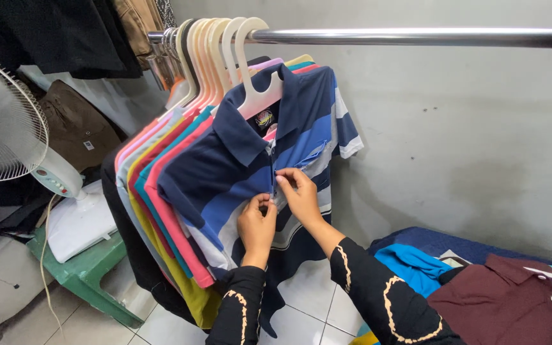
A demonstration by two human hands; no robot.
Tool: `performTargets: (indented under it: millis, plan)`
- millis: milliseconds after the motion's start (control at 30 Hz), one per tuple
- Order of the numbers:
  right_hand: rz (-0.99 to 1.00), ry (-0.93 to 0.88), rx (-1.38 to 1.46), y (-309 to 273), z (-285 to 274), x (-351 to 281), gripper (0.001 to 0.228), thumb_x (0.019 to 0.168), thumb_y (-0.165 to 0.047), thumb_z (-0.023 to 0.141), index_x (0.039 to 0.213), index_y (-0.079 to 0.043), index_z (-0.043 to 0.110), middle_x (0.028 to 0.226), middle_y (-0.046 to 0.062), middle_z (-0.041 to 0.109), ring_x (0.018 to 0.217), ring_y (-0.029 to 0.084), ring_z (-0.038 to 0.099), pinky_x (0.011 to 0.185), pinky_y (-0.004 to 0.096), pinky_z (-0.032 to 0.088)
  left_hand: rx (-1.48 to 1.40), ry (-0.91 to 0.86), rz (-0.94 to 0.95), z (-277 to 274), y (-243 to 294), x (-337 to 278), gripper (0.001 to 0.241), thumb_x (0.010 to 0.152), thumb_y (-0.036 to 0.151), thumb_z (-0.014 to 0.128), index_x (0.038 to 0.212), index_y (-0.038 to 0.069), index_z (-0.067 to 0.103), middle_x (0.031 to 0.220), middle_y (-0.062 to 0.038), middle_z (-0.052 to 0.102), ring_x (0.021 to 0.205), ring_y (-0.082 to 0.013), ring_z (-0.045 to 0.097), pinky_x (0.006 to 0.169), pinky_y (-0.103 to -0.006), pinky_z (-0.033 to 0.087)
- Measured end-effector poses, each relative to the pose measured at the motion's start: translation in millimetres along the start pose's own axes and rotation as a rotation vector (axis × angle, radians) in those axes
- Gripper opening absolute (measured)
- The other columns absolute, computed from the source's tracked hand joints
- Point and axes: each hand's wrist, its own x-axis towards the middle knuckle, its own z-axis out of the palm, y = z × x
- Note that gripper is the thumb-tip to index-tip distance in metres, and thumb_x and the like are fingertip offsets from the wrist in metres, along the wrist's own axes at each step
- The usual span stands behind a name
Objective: The person folds a striped polo shirt on their lap, smooths the fabric, and buttons the collar. They then place the shirt on a hanger and hang it on a clothing rack.
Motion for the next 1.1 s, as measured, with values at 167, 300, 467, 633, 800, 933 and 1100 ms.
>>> performTargets:
  millis: [167, 300, 467, 633, 800, 933, 1100]
  plan:
    - [0.009, 0.018, 0.015, 3, 1, 5, 0.008, 0.092, -0.018, 0.077, 0.1, -0.014, 0.078, 0.082, 0.004, 0.072, 0.078, 0.016, 0.07, 0.071, 0.027, 0.058, 0.009, -0.019, -0.008, -7, 15, -6, 0.01, 0.08, 0.021, 0.075, 0.089, 0.021, 0.076, 0.074, 0.0, 0.076, 0.074, -0.0254, 0.075, 0.065, -0.037, 0.06]
    - [-0.006, 0.004, 0.036, 4, 3, 7, 0.009, 0.091, -0.015, 0.079, 0.099, -0.011, 0.077, 0.081, 0.004, 0.071, 0.077, 0.016, 0.07, 0.071, 0.028, 0.059, 0.016, -0.03, -0.017, -11, 18, -9, 0.01, 0.08, 0.022, 0.074, 0.09, 0.021, 0.076, 0.075, -0.001, 0.076, 0.075, -0.0267, 0.075, 0.065, -0.0387, 0.06]
    - [0.001, -0.024, 0.065, -3, 3, 8, 0.013, 0.089, -0.012, 0.079, 0.102, -0.009, 0.075, 0.081, 0.005, 0.07, 0.076, 0.014, 0.069, 0.071, 0.027, 0.059, 0.014, -0.064, -0.006, -16, 23, -11, 0.009, 0.083, 0.021, 0.072, 0.091, 0.019, 0.074, 0.075, -0.004, 0.076, 0.075, -0.0297, 0.075, 0.064, -0.0405, 0.059]
    - [-0.006, -0.059, 0.059, -5, -2, 8, 0.013, 0.089, -0.011, 0.079, 0.101, -0.009, 0.075, 0.08, 0.005, 0.069, 0.074, 0.013, 0.069, 0.068, 0.026, 0.058, 0.071, -0.081, 0.023, -26, 31, -9, 0.01, 0.082, 0.021, 0.073, 0.091, 0.02, 0.074, 0.075, -0.003, 0.076, 0.074, -0.0282, 0.075, 0.064, -0.0397, 0.059]
    - [-0.063, -0.077, 0.061, -2, -12, 15, 0.014, 0.086, -0.007, 0.077, 0.099, -0.006, 0.073, 0.081, 0.008, 0.068, 0.075, 0.017, 0.069, 0.072, 0.03, 0.058, 0.18, 0.0, 0.274, -46, 63, 12, 0.034, 0.08, 0.025, 0.075, 0.113, 0.018, 0.073, 0.085, -0.006, 0.076, 0.077, -0.0279, 0.075, 0.069, -0.0389, 0.06]
    - [-0.109, -0.074, 0.021, -9, -17, 14, 0.013, 0.085, -0.008, 0.076, 0.098, -0.008, 0.073, 0.08, 0.007, 0.068, 0.075, 0.019, 0.071, 0.071, 0.031, 0.059, 0.25, 0.073, 0.337, -45, 80, 36, 0.037, 0.082, 0.033, 0.075, 0.117, 0.021, 0.074, 0.088, -0.005, 0.075, 0.077, -0.0256, 0.074, 0.069, -0.0364, 0.059]
    - [-0.22, -0.058, -0.014, -23, -22, 13, 0.012, 0.084, -0.009, 0.077, 0.095, -0.008, 0.071, 0.08, 0.007, 0.068, 0.074, 0.021, 0.071, 0.07, 0.033, 0.058, 0.134, -0.071, 0.124, -41, 79, 57, 0.021, 0.085, 0.037, 0.076, 0.102, 0.024, 0.079, 0.082, 0.001, 0.079, 0.079, -0.024, 0.076, 0.066, -0.036, 0.06]
